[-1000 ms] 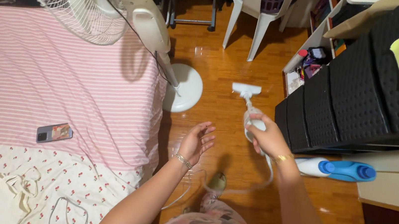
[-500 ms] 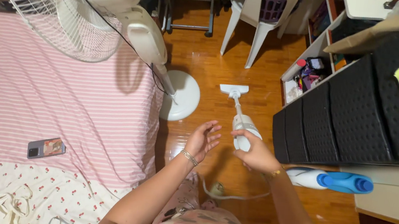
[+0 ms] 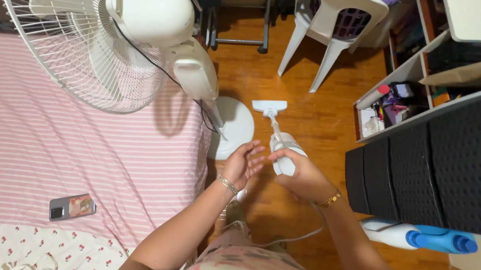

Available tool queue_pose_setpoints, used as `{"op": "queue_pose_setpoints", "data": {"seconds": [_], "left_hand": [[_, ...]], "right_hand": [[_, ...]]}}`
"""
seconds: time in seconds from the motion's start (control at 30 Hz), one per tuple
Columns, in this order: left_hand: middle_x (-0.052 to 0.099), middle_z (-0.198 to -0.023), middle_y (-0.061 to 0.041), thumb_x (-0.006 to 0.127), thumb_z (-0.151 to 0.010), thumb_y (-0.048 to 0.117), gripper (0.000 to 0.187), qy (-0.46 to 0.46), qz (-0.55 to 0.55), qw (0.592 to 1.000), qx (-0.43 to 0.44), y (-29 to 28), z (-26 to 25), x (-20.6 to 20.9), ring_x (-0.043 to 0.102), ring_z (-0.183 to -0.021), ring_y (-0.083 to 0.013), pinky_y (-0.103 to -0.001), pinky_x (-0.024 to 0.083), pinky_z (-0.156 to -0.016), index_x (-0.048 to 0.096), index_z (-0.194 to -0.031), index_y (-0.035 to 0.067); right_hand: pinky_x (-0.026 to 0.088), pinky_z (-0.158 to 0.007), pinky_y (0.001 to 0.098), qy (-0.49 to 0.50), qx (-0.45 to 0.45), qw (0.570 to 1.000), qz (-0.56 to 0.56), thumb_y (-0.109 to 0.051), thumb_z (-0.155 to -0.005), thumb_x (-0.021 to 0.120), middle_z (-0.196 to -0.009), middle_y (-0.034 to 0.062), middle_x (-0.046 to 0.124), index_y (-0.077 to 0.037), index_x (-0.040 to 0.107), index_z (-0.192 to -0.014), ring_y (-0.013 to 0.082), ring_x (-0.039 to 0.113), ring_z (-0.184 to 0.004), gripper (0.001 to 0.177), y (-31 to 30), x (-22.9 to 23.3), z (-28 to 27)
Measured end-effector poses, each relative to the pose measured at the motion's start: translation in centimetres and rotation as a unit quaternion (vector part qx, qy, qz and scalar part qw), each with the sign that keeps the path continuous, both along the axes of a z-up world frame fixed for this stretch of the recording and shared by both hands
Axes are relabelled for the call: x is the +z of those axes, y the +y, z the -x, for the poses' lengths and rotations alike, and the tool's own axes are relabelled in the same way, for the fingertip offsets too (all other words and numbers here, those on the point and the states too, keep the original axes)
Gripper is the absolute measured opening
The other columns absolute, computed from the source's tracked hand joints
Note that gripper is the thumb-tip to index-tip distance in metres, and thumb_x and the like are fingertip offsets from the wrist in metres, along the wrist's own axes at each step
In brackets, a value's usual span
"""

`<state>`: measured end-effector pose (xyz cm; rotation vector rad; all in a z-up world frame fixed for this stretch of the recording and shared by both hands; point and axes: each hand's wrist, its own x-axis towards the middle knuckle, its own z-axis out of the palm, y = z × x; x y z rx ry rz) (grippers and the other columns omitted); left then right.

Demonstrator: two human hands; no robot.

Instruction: Assemble a white handheld vacuum cleaner by connecting the tube and floor attachment.

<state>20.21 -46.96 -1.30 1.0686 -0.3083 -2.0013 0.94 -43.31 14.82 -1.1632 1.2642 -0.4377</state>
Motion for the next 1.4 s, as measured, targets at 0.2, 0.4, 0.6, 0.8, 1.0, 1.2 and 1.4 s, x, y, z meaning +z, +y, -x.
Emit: {"op": "queue_pose_setpoints", "data": {"seconds": [0.2, 0.4, 0.6, 0.8, 1.0, 1.2, 1.4], "left_hand": [[0.065, -0.123, -0.003, 0.053, -0.099, 0.033, 0.038, 0.018, -0.003, 1.000, 0.008, -2.0, 0.1, 1.0, 0.063, -0.100, -0.0191, -0.035, 0.052, -0.088, 0.058, -0.130, 0.012], [0.064, -0.128, 0.000, 0.053, -0.097, 0.032, 0.040, -0.015, -0.015, 0.999, 0.036, -3.3, -0.7, 0.2, 0.064, -0.103, -0.0193, -0.033, 0.052, -0.086, 0.059, -0.131, 0.011], [0.064, -0.134, -0.004, 0.055, -0.097, 0.030, 0.040, -0.012, -0.031, 0.992, 0.121, -6.6, -2.5, -1.1, 0.064, -0.103, -0.0217, -0.034, 0.052, -0.086, 0.061, -0.130, 0.009], [0.064, -0.132, -0.002, 0.054, -0.095, 0.031, 0.041, -0.033, -0.071, 0.987, 0.141, -10.7, -1.1, 0.9, 0.064, -0.098, -0.0188, -0.033, 0.053, -0.085, 0.060, -0.131, 0.012], [0.064, -0.129, -0.005, 0.053, -0.096, 0.029, 0.040, -0.033, -0.059, 0.981, 0.182, -14.6, 0.5, 1.8, 0.065, -0.100, -0.0181, -0.034, 0.054, -0.087, 0.058, -0.131, 0.010], [0.065, -0.127, -0.003, 0.054, -0.095, 0.030, 0.041, -0.047, -0.077, 0.974, 0.208, -14.8, -0.5, 0.4, 0.063, -0.103, -0.0184, -0.034, 0.052, -0.088, 0.059, -0.131, 0.011], [0.065, -0.127, -0.003, 0.053, -0.096, 0.033, 0.043, -0.071, -0.087, 0.969, 0.222, -14.6, -2.1, 0.7, 0.061, -0.105, -0.0182, -0.035, 0.050, -0.090, 0.058, -0.133, 0.013]], "right_hand": [[0.039, -0.037, 0.0258, -0.006, -0.002, 1.000, 0.012, -0.001, -0.080, 0.062, -0.060, 0.0000, 0.057, -0.019, 0.059, -0.138, 0.0082, 0.048, -0.041, 0.061, -3.9, -5.3, -1.7], [0.046, -0.042, 0.0275, -0.019, -0.009, 0.998, 0.060, 0.001, -0.076, 0.061, -0.079, 0.0015, 0.066, -0.024, 0.046, -0.150, 0.0093, 0.053, -0.046, 0.079, -5.3, -8.1, -1.8], [0.046, -0.041, 0.0313, -0.029, -0.083, 0.996, 0.008, 0.001, -0.075, 0.067, -0.075, 0.0051, 0.064, -0.023, 0.022, -0.156, 0.0126, 0.053, -0.045, 0.096, -10.8, -11.5, -1.0], [0.047, -0.038, 0.0352, -0.123, -0.162, 0.972, -0.115, -0.005, -0.083, 0.066, -0.060, 0.0106, 0.058, 0.012, 0.061, -0.108, 0.0208, 0.056, -0.042, 0.031, -16.8, -23.6, 1.2], [0.041, -0.034, 0.0348, -0.208, -0.165, 0.960, -0.086, 0.000, -0.074, 0.061, -0.062, 0.0090, 0.060, 0.001, 0.060, -0.101, 0.0203, 0.052, -0.038, 0.027, -16.0, -17.9, -5.2], [0.042, -0.035, 0.0335, -0.213, -0.198, 0.950, -0.111, 0.000, -0.071, 0.058, -0.069, 0.0057, 0.063, -0.003, 0.058, -0.104, 0.0177, 0.053, -0.042, 0.033, -20.2, -20.3, -6.3], [0.043, -0.038, 0.0336, -0.165, -0.204, 0.954, -0.145, 0.000, -0.075, 0.064, -0.063, 0.0099, 0.056, 0.005, 0.060, -0.098, 0.0189, 0.051, -0.042, 0.024, -27.2, -27.6, -4.6]]}}
